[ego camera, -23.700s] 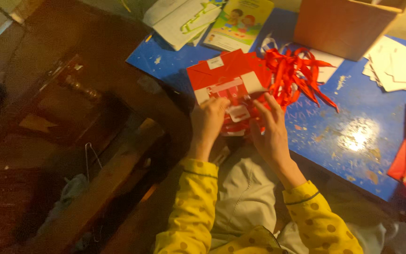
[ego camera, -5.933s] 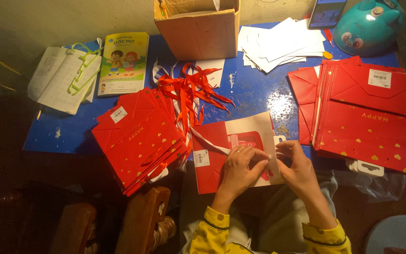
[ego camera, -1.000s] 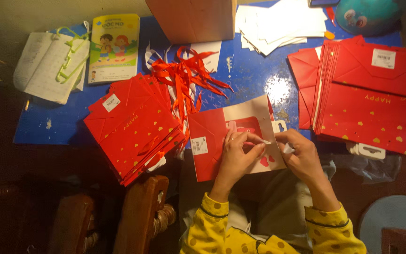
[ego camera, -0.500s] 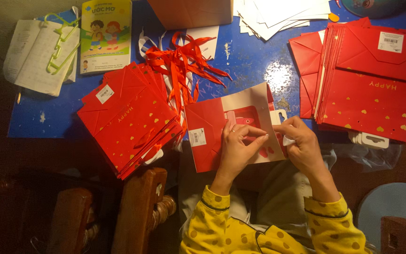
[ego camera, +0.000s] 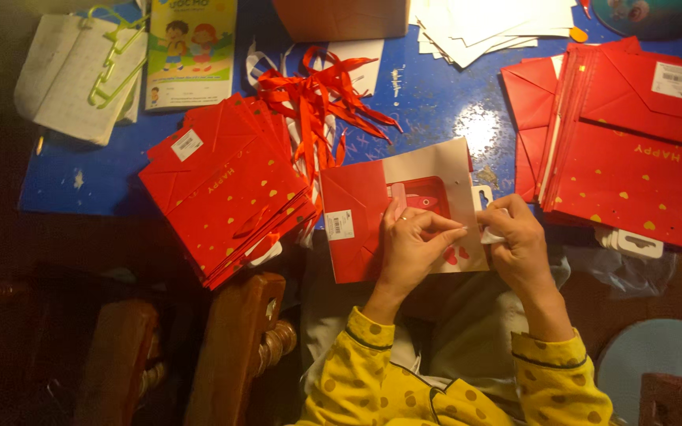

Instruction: The person ties red and white ribbons through the handles of small red gift bags, then stacks the finished bags on the table. The person handles multiple bags one at a time, threading ribbons and adjusting knots before placing each completed bag into a growing stack.

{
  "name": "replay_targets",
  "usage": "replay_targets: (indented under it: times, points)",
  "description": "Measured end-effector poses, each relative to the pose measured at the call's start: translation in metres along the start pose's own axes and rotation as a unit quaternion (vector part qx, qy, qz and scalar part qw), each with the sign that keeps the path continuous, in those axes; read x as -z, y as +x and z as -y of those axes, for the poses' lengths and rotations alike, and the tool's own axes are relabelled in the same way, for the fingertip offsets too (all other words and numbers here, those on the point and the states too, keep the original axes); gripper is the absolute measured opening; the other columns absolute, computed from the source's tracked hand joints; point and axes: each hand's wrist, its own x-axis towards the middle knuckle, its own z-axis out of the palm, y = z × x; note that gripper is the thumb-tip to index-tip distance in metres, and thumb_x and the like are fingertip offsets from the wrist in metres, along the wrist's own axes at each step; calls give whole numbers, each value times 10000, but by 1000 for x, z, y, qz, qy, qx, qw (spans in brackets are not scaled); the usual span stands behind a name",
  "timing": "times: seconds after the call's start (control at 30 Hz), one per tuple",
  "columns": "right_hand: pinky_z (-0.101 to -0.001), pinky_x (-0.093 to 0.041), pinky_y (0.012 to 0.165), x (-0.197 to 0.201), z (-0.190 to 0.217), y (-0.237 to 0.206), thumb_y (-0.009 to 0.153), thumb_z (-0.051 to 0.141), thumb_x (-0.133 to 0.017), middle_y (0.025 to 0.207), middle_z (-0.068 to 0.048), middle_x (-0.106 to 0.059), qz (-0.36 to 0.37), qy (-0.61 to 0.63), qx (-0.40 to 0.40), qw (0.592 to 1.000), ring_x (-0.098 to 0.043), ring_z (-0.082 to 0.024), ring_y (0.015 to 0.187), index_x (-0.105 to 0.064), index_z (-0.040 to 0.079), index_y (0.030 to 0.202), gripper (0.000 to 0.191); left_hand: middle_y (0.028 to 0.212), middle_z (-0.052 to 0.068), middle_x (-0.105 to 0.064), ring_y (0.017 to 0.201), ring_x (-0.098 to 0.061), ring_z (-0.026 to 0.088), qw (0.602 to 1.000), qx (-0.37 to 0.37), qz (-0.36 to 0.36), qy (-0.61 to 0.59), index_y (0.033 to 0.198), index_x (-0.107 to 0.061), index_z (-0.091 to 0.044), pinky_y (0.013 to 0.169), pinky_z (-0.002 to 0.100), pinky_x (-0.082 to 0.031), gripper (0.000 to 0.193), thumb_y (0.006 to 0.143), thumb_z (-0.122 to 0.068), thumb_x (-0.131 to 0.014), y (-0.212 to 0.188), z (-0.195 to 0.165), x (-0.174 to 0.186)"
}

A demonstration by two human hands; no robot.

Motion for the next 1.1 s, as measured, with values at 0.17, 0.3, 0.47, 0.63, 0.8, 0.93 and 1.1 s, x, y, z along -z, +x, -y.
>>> replay_targets:
  times: [0.17, 0.3, 0.47, 0.63, 0.8, 0.93, 1.1]
  points:
    - [-313, -507, 875, 8, 6, 3, 724, -59, -673, 1126, -103, -630, 67, 49, 23, 996, -649, -244, 1025, -695, 62, 1096, 392, 735, -42, -759, 824, -673, 102, 1000, 14, -2, -5, 864, -791, -157, 1297, 485, -153, 134, 882, -290, -780, 1, 4, -2]
    - [-292, -510, 899, 12, 8, 4, 796, -15, -704, 1202, -75, -652, 92, 84, -4, 992, -656, -205, 1072, -706, 73, 1135, 350, 825, -45, -766, 893, -671, 120, 1000, -22, -14, -7, 872, -795, -167, 1277, 488, -182, 147, 886, -312, -774, 0, 10, -1]
    - [-287, -507, 877, 14, 5, 5, 805, 3, -723, 1263, -75, -636, 105, 67, -6, 992, -651, -193, 1063, -718, 76, 1126, 329, 809, -40, -761, 895, -668, 138, 1000, -28, -12, 7, 865, -799, -168, 1277, 489, -203, 159, 879, -325, -777, 2, 11, -1]
    - [-289, -512, 879, 12, 3, 3, 835, 24, -731, 1268, -67, -649, 106, 70, -21, 992, -659, -190, 1063, -713, 74, 1137, 306, 792, -33, -772, 891, -660, 143, 1000, -11, -4, 15, 855, -792, -154, 1277, 508, -154, 156, 877, -307, -775, 2, 8, -2]
    - [-293, -523, 871, 12, 5, 4, 808, 14, -730, 1241, -67, -665, 106, 73, -23, 991, -675, -196, 1055, -704, 61, 1146, 342, 780, -35, -747, 874, -654, 148, 999, -15, -27, 25, 861, -786, -154, 1269, 487, -204, 139, 862, -293, -783, 0, 7, -4]
    - [-305, -522, 868, 10, 8, 4, 761, -9, -735, 1192, -70, -687, 99, 42, -3, 994, -677, -215, 1042, -703, 51, 1133, 379, 771, -29, -729, 799, -625, 160, 997, -7, -54, 57, 844, -780, -153, 1263, 465, -269, 121, 865, -272, -791, -1, 5, -9]
    - [-314, -533, 829, 8, 10, 4, 715, -32, -714, 1155, -64, -695, 91, 28, -8, 995, -682, -226, 984, -700, 49, 1099, 392, 762, -40, -724, 852, -630, 167, 995, -33, -72, 64, 831, -761, -161, 1244, 478, -258, 111, 856, -263, -797, -2, 4, -12]
